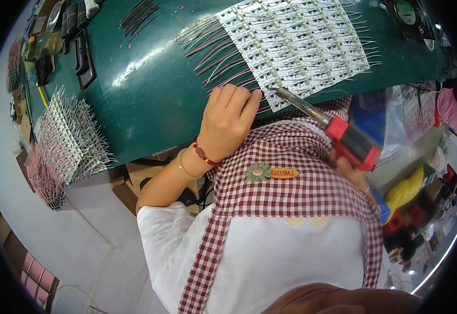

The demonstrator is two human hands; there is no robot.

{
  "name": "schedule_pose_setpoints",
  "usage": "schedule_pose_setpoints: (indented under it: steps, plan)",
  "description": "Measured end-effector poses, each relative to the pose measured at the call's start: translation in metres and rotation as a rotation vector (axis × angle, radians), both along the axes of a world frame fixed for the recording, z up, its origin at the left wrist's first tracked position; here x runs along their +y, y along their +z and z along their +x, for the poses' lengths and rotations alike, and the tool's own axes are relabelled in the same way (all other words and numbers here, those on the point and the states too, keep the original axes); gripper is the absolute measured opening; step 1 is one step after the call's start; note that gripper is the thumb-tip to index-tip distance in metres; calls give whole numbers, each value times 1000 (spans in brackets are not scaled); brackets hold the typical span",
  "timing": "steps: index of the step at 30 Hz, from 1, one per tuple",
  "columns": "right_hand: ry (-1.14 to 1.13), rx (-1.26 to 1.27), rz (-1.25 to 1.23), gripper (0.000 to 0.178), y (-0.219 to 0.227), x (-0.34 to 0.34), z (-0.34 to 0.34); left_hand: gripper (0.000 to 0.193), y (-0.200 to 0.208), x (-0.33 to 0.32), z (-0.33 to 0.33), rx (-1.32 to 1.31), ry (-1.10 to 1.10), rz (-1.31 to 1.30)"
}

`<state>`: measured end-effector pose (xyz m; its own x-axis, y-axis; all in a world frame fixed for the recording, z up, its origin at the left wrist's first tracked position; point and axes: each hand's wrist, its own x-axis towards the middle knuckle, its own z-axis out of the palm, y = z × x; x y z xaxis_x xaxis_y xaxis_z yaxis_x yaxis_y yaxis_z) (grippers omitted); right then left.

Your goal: The person places an LED circuit board on the workbench and solders wires onto the connections on the board using a soldering iron.

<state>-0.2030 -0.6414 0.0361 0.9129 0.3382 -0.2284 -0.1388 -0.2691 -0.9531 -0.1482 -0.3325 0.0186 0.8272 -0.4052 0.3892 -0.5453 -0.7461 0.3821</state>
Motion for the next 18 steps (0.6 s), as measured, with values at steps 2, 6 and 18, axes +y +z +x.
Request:
schedule_pose_setpoints:
  steps: [2,6,18]
  plan:
    - [5,-26,-1,26,-1,-1,0,27,-1,0,-1,-30,5,-25]
    - [11,-52,4,26,-1,-7,-3,28,3,-1,-4,-65,-11,-65]
    - [-18,12,60,24,3,-2,-3,29,-2,-4,-11,9,-39,-28]
